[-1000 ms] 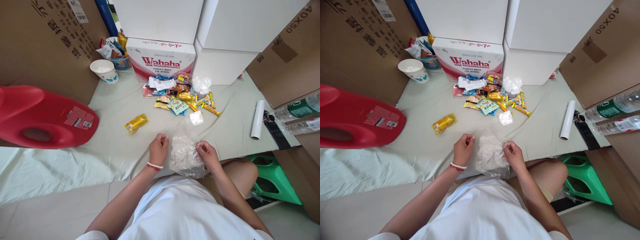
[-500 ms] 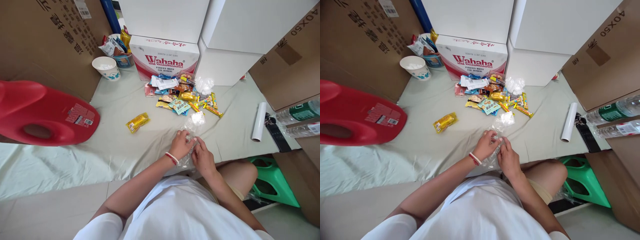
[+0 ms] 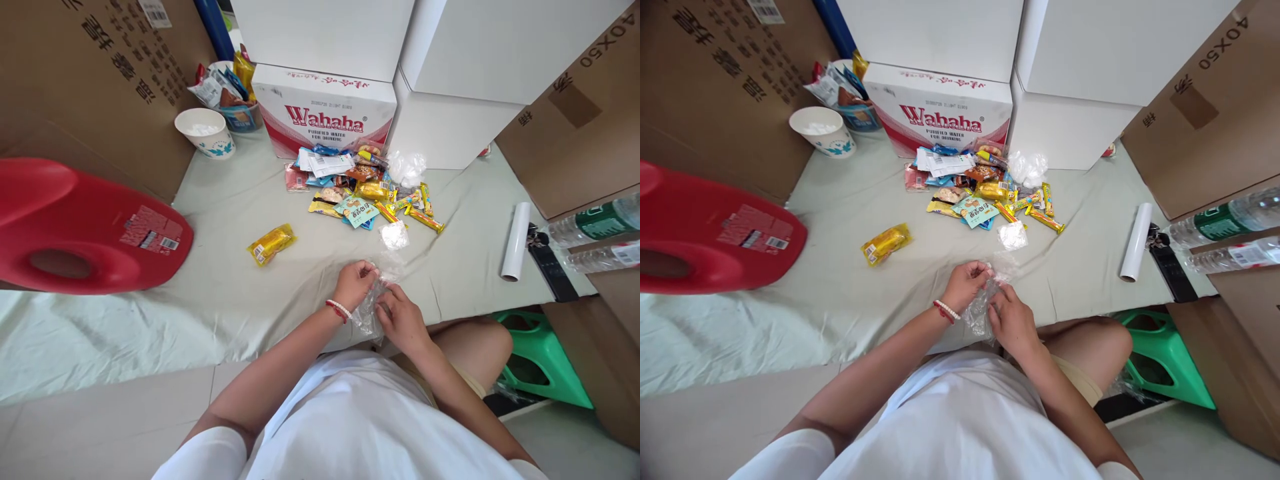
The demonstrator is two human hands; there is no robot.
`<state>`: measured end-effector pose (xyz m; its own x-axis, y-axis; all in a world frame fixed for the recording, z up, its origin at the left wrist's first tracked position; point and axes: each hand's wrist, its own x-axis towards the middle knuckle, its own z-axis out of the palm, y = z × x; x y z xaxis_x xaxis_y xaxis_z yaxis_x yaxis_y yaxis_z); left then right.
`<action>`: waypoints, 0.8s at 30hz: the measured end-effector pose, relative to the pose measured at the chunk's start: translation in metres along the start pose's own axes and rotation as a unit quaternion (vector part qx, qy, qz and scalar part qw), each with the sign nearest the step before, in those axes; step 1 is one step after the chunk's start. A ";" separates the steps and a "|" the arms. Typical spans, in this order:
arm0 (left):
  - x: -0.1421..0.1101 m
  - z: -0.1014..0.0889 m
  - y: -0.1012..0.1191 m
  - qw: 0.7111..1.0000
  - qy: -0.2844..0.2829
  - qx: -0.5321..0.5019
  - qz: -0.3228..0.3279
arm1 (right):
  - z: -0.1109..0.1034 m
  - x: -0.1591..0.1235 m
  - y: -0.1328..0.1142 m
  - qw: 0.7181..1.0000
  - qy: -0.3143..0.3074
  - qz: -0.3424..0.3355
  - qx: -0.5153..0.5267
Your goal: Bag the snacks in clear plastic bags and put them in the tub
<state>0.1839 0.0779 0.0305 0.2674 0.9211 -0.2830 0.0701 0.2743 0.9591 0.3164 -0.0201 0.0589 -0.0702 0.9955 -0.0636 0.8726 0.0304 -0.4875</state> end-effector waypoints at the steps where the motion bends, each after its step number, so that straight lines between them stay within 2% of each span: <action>1: -0.001 -0.001 0.000 1.000 -0.003 -0.002 -0.003 | -0.003 0.000 0.003 0.999 0.002 -0.005 0.037; 4: -0.006 -0.003 0.004 1.000 -0.019 0.006 0.008 | -0.012 0.002 0.007 0.995 0.013 -0.013 0.096; 9: -0.014 -0.005 0.011 0.996 -0.036 0.051 0.063 | -0.021 0.005 -0.003 1.000 -0.002 -0.020 -0.019; 13: -0.013 -0.006 0.007 0.998 -0.028 -0.002 0.064 | -0.019 0.006 -0.012 0.999 -0.025 -0.025 -0.034; 17: -0.011 -0.011 0.005 0.998 -0.021 -0.057 0.021 | -0.019 0.008 -0.007 0.995 -0.006 -0.020 0.099; 21: -0.013 -0.015 0.008 0.996 -0.037 -0.085 -0.003 | -0.021 0.016 0.001 0.962 0.049 0.023 0.268; 24: -0.016 -0.015 0.008 0.993 -0.060 -0.102 -0.015 | -0.023 0.024 0.000 0.939 0.075 0.072 0.328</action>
<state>0.1661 0.0694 0.0429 0.3808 0.8758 -0.2965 -0.1131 0.3623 0.9252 0.3257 0.0061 0.0773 0.1364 0.9881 -0.0704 0.3791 -0.1177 -0.9178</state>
